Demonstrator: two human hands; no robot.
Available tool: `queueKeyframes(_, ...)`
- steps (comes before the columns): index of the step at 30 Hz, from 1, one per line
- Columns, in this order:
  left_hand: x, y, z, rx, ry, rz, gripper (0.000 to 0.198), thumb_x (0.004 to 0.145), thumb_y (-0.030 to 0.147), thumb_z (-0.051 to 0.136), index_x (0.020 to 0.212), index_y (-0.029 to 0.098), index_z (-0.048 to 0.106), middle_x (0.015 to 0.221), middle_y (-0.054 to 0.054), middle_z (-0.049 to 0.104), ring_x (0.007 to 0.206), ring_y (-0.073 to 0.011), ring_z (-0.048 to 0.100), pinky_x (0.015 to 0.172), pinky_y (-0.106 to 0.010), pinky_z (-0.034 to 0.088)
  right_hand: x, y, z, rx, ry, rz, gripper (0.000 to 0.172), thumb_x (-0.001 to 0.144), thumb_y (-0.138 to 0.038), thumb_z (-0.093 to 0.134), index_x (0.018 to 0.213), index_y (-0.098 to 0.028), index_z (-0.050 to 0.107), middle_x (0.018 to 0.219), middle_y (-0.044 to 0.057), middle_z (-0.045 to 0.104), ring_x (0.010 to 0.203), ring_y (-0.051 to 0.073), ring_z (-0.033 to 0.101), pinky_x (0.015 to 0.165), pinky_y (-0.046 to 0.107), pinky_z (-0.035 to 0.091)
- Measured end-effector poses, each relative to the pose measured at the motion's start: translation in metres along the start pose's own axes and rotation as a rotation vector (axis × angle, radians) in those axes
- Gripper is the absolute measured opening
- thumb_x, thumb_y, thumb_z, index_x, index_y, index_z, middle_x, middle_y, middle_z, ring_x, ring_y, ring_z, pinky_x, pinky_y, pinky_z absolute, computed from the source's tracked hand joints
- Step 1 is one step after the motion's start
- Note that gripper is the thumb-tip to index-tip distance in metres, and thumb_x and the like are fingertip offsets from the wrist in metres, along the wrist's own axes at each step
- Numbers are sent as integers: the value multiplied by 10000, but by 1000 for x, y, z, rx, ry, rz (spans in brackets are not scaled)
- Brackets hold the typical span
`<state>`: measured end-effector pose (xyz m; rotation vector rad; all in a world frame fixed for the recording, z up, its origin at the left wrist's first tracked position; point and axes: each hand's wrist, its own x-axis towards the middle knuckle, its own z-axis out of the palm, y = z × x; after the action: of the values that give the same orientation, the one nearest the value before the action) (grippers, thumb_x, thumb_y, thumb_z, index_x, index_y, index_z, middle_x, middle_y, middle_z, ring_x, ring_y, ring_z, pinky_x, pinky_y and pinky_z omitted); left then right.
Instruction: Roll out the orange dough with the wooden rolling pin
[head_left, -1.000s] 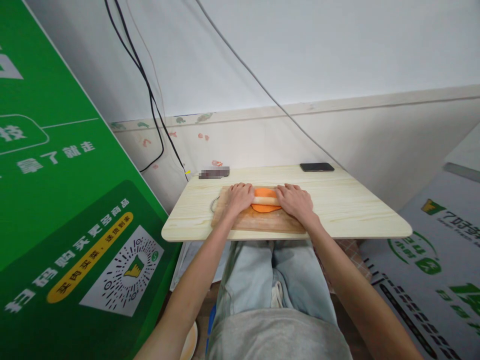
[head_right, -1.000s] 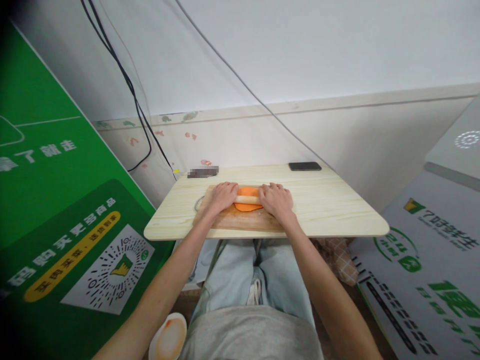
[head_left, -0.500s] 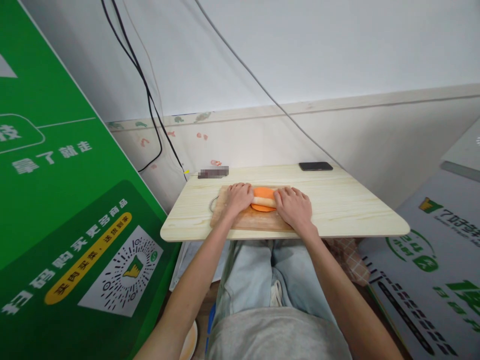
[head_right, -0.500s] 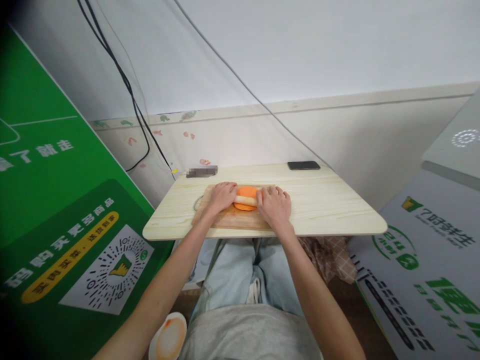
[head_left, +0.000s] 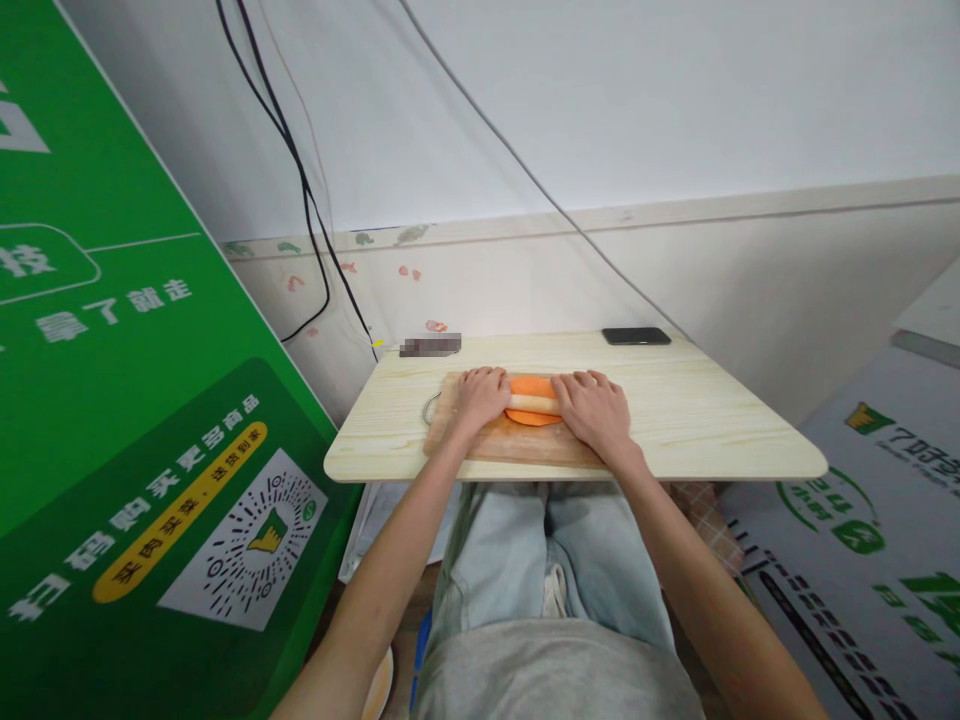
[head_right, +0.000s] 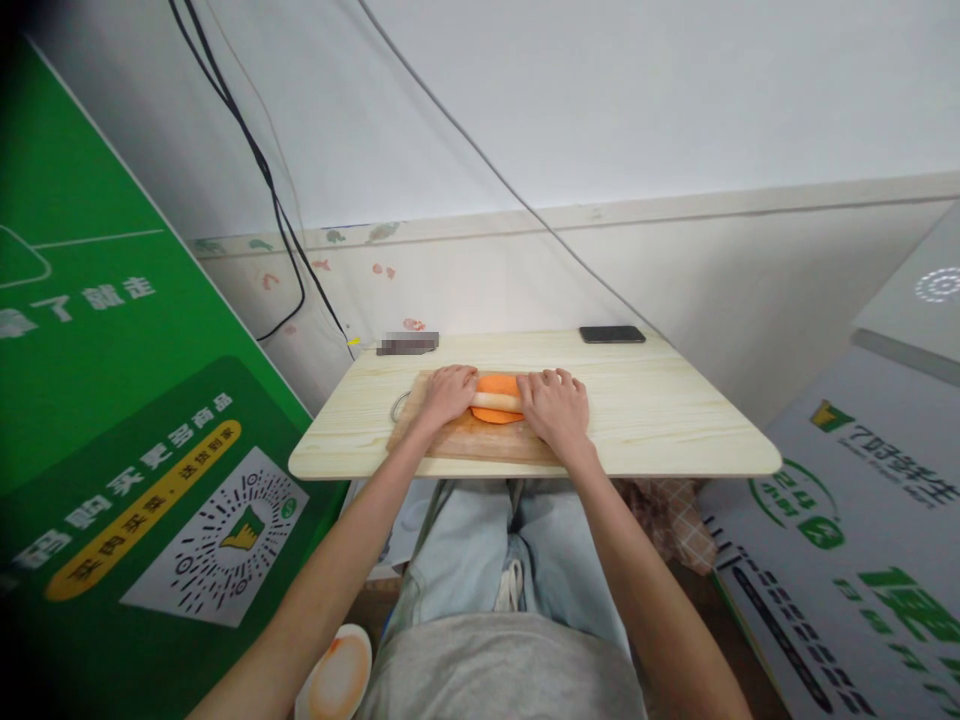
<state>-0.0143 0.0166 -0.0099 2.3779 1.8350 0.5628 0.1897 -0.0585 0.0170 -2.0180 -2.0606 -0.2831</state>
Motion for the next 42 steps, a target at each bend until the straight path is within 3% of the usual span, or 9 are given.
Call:
queueKeyframes(3,-1,0,0,-8,5,-1,438,1127,289,417,1332,236,801,1464,-102,782,1387,-274,676,1254,-436,435,-20,-5,3,13,65,6,561,1217,-426,299,1271,-226,820,1423,145,785,1392,315,615,1127,438,452)
queueKeyframes(6,-1,0,0,-9,7,2,433,1123,276,421,1322,241,805,1467,-100,780,1388,-269,675,1255,-429,430,-23,-7,2,23,56,11,552,1213,-408,303,1302,-221,815,1435,148,779,1396,318,616,1132,446,454)
queueKeyframes(13,-2,1,-1,25,-4,-34,445,1141,287,394,1334,225,790,1467,-116,775,1407,-288,657,1251,-456,421,32,7,-5,57,-155,41,522,1193,-354,323,1425,-240,776,1515,142,743,1375,320,643,1083,441,502)
queueKeyframes(16,-4,4,-3,39,1,-58,424,1132,284,416,1329,235,789,1464,-121,774,1392,-299,659,1226,-469,433,42,10,-5,64,-189,55,513,1183,-335,342,1476,-231,750,1544,154,726,1374,329,652,1076,446,514)
queueKeyframes(26,-4,7,-2,31,29,-31,400,1125,248,441,1271,218,813,1417,-112,800,1346,-265,698,1193,-401,455,-17,-5,3,39,39,112,510,1189,-319,317,1315,-196,795,1477,156,757,1402,318,625,1132,436,491)
queueKeyframes(32,0,6,-1,-6,49,-67,445,1141,275,439,1434,178,760,1464,-140,780,1384,-287,689,1223,-417,447,29,8,-1,107,-173,132,529,1164,-366,348,1458,-228,766,1568,162,703,1416,360,630,1137,499,514)
queueKeyframes(36,0,5,-1,-17,42,-84,414,1131,266,453,1367,186,784,1460,-139,781,1371,-287,694,1205,-414,456,50,13,-2,121,-232,154,549,1152,-370,369,1566,-217,696,1619,182,665,1428,371,630,1140,508,517)
queueKeyframes(39,0,5,-2,-12,36,-69,400,1134,263,443,1298,187,800,1425,-139,795,1345,-282,707,1182,-407,467,37,10,0,91,-166,143,534,1163,-364,349,1485,-207,745,1561,176,706,1403,359,638,1132,492,515)
queueKeyframes(42,-1,6,-2,-2,43,-53,392,1130,257,443,1267,186,803,1395,-138,805,1319,-281,717,1164,-404,476,6,2,2,62,-58,116,531,1177,-350,316,1361,-210,794,1489,160,748,1393,342,629,1131,474,510)
